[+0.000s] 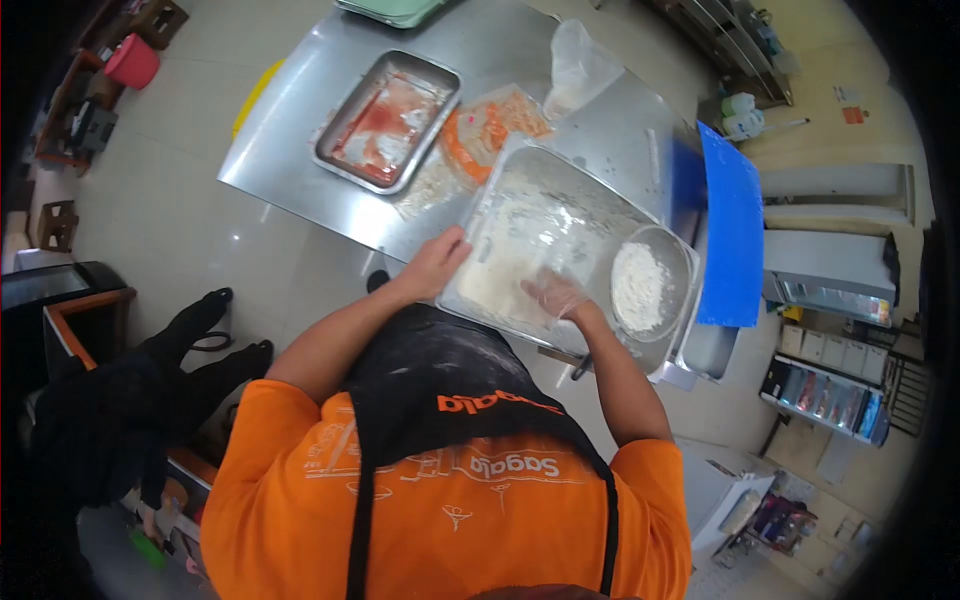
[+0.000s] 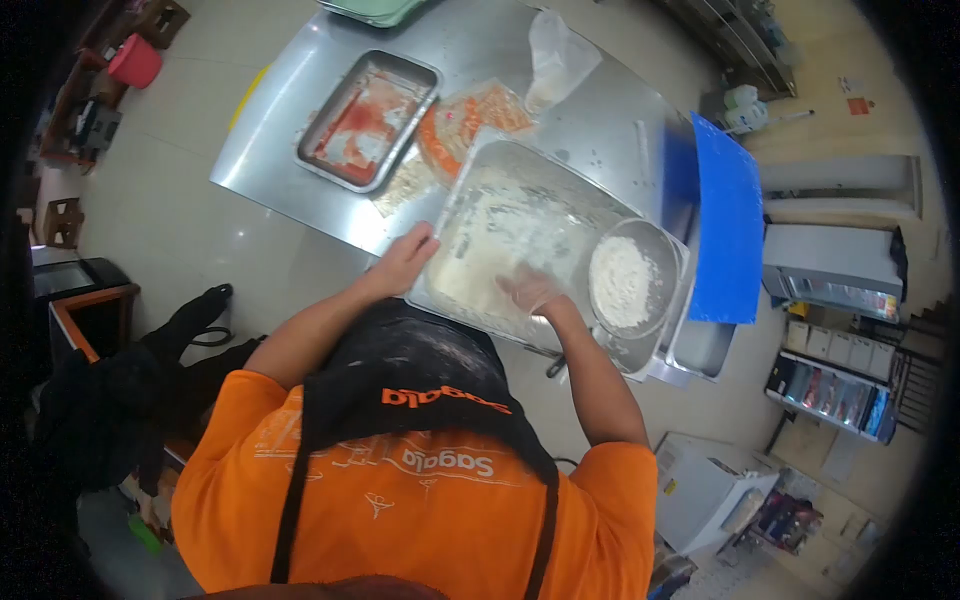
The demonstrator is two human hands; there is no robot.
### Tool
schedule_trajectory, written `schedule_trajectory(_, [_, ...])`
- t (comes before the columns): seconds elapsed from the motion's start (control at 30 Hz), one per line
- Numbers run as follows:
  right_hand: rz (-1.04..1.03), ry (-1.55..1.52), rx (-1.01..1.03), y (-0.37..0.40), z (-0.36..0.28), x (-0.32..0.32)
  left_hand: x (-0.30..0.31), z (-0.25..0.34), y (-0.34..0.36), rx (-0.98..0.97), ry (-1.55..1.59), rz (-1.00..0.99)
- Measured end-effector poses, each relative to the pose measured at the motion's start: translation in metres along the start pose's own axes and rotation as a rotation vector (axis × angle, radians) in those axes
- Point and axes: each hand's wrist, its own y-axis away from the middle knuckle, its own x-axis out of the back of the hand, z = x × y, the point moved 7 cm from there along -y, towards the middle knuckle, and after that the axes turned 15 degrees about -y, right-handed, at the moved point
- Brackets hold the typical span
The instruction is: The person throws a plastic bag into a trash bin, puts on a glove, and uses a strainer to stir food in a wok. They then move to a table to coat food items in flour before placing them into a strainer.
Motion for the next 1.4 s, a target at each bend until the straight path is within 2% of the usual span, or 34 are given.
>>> schedule_trajectory(0.1, [-0.023,-0.17,-0.282,-0.008,-0.015,-0.039,0.002,0.002,0.001,-0.06,-0.003,0.034])
schedule_trajectory(0.2, [-0.11,-0.124,0.049,-0.016,-0.076,-0.041,0.001,0.001,0.003,0.013,0.02,-0.053])
schedule_trajectory(0.3, [-0.19,-0.047,0.313,-0.029,-0.121,-0.051,0.001,-0.001,0.003,0.006,0.03,-0.032])
schedule_trajectory(0.33, [-0.205,-0.335,0.214,-0.033,-0.121,-0.048,0.0,-0.002,0.003,-0.007,0.023,-0.023])
schedule_trajectory(0.43, [-0.222,-0.666,0.042,-0.042,-0.107,-0.056,0.002,0.001,0.004,-0.035,0.005,-0.01])
schedule_trajectory(0.53, [-0.367,-0.616,-0.151,-0.02,-0.118,-0.041,0.005,0.003,0.008,-0.025,0.001,-0.021])
schedule_trajectory(0.63, [-0.464,-0.832,-0.003,-0.043,-0.094,-0.059,0.003,0.002,0.011,0.004,-0.008,-0.027])
schedule_trajectory(0.73, [-0.513,-1.341,-0.039,-0.041,-0.068,-0.058,0.004,0.005,0.011,0.037,-0.004,-0.039])
schedule_trajectory(0.8, [-0.397,-1.455,-0.037,-0.025,-0.032,-0.036,0.006,0.008,0.01,0.06,0.004,-0.053])
schedule_trajectory(0.9, [-0.344,-1.605,0.129,0.026,-0.028,0.036,0.002,0.0,0.007,0.027,0.001,0.006])
schedule_trajectory(0.97, [-0.019,-1.834,0.174,0.071,-0.022,0.084,0.003,-0.003,0.002,0.029,-0.004,0.021])
schedule_trajectory(1.03, [0.138,-1.748,0.181,0.088,0.043,0.113,0.005,-0.004,-0.004,0.034,-0.014,0.017])
schedule_trajectory(1.13, [0.492,-1.238,0.005,0.11,0.136,0.147,0.003,-0.001,-0.01,0.034,-0.003,-0.009])
schedule_trajectory(1.23, [0.788,-0.414,-0.205,0.132,0.112,0.168,0.002,-0.003,-0.008,0.035,0.009,-0.006])
schedule_trajectory(1.27, [0.678,-0.354,-0.242,0.117,0.147,0.157,0.004,-0.002,-0.008,0.033,0.0,-0.002])
schedule_trajectory(1.37, [0.506,-0.054,-0.203,0.129,0.111,0.181,0.002,-0.006,-0.009,0.028,-0.003,-0.008])
schedule_trajectory(1.4, [0.514,-0.075,-0.24,0.132,0.098,0.192,0.001,-0.007,-0.01,0.025,-0.002,-0.013])
